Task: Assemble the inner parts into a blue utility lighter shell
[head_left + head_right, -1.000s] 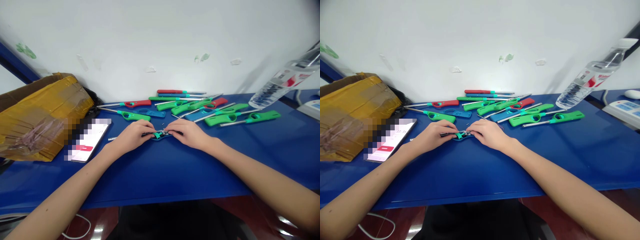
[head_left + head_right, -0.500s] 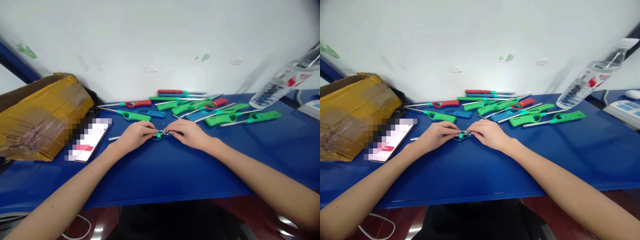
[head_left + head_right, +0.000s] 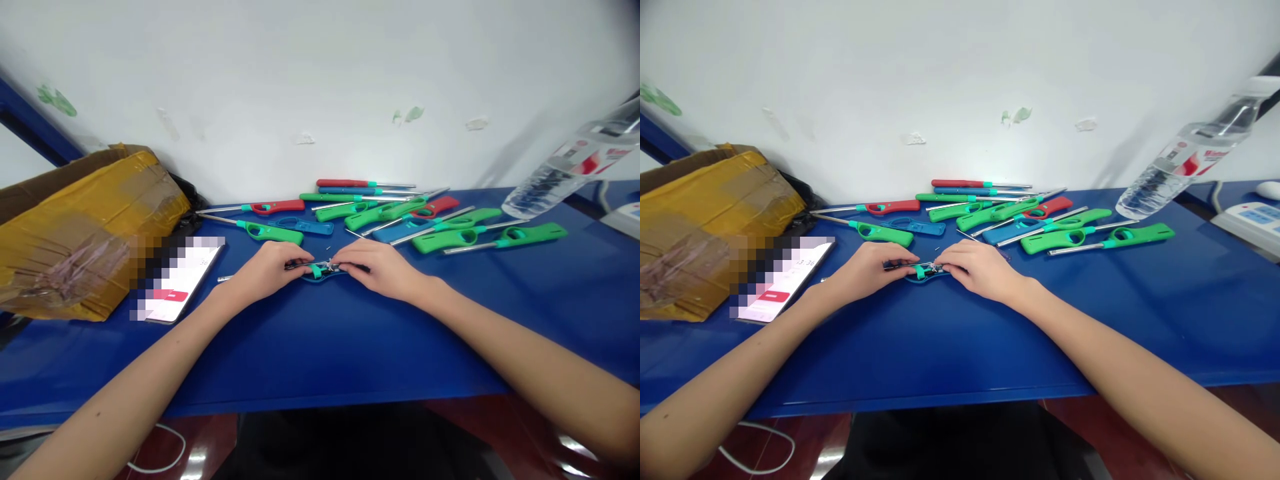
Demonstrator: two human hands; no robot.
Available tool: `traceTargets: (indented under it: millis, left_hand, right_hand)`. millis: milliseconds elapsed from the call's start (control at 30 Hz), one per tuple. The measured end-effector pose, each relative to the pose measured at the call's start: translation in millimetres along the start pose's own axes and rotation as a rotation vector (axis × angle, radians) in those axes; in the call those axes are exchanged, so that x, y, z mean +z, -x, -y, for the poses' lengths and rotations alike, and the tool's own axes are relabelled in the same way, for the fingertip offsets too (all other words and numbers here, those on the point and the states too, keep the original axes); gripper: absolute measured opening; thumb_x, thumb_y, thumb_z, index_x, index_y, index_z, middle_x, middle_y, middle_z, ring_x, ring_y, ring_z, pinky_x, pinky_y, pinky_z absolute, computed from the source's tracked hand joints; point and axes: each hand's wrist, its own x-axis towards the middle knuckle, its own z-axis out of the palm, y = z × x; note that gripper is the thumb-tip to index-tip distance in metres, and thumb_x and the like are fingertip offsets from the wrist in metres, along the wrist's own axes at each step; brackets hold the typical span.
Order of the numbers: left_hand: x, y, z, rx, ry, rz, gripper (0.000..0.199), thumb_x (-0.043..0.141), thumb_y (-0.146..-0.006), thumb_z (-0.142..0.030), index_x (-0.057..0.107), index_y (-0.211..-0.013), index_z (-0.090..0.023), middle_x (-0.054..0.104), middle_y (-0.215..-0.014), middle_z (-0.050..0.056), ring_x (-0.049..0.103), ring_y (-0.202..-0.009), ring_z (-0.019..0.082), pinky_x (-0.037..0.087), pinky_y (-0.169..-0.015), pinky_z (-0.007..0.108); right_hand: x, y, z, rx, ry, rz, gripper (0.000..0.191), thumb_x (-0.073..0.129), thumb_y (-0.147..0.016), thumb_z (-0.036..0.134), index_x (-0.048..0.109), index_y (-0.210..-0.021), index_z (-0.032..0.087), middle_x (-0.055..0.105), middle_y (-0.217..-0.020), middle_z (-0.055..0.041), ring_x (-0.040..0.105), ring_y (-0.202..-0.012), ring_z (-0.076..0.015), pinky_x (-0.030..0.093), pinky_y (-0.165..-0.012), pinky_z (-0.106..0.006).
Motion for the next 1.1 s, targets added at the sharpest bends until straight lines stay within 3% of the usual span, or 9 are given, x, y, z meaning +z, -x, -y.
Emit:
traceTargets:
  millis: [267, 500, 900, 1100]
  left_hand:
    - [-2.1, 2.4, -5.4, -0.001, -0.104, 0.000, 0.007, 0.065, -0.089, -0.022, 0.072, -0.089, -0.018, 0.072, -0.085, 0.003, 0.065, -0.076, 0.016, 0.048, -0.071, 0.026]
    - [4.0, 6.0, -6.0, 0.027, -0.209, -0.021, 0.009, 0.057, -0.095, -0.021, 0.064, -0.091, -0.018, 0.067, -0.090, 0.002, 0.063, -0.082, 0.016, 0.045, -0.072, 0.026]
    - [4.3, 3.8, -4.5, -0.021, -0.080, -0.033, 0.009, 0.057, -0.094, -0.021, 0.063, -0.089, -0.019, 0.064, -0.088, 0.001, 0.058, -0.075, 0.013, 0.042, -0.067, 0.025]
    - [2.7, 2.0, -1.5, -0.083, -0.048, 0.004, 0.013, 0.056, -0.094, -0.027, 0.064, -0.088, -0.019, 0.066, -0.090, 0.002, 0.060, -0.082, 0.017, 0.044, -0.072, 0.027]
  right_hand:
    - [0.8, 0.6, -0.5, -0.005, 0.002, -0.013, 0.022, 0.052, -0.095, 0.016, 0.071, -0.106, 0.020, 0.075, -0.107, -0.0059, 0.069, -0.098, -0.0209, 0.054, -0.090, -0.037]
    - [-0.8, -0.5, 1.5, 0.020, 0.009, 0.014, 0.022, 0.053, -0.095, 0.016, 0.071, -0.107, 0.020, 0.074, -0.108, -0.0060, 0.068, -0.097, -0.0210, 0.054, -0.088, -0.036]
    - [-0.5, 0.1, 0.2, 0.018, -0.008, 0.016, 0.022, 0.053, -0.094, 0.015, 0.071, -0.107, 0.020, 0.074, -0.107, -0.0062, 0.068, -0.097, -0.0212, 0.053, -0.090, -0.037]
    - [-0.8, -0.2, 0.6, 0.018, 0.000, 0.016, 0.023, 0.052, -0.095, 0.017, 0.071, -0.107, 0.020, 0.074, -0.107, -0.0069, 0.068, -0.098, -0.0214, 0.054, -0.090, -0.038]
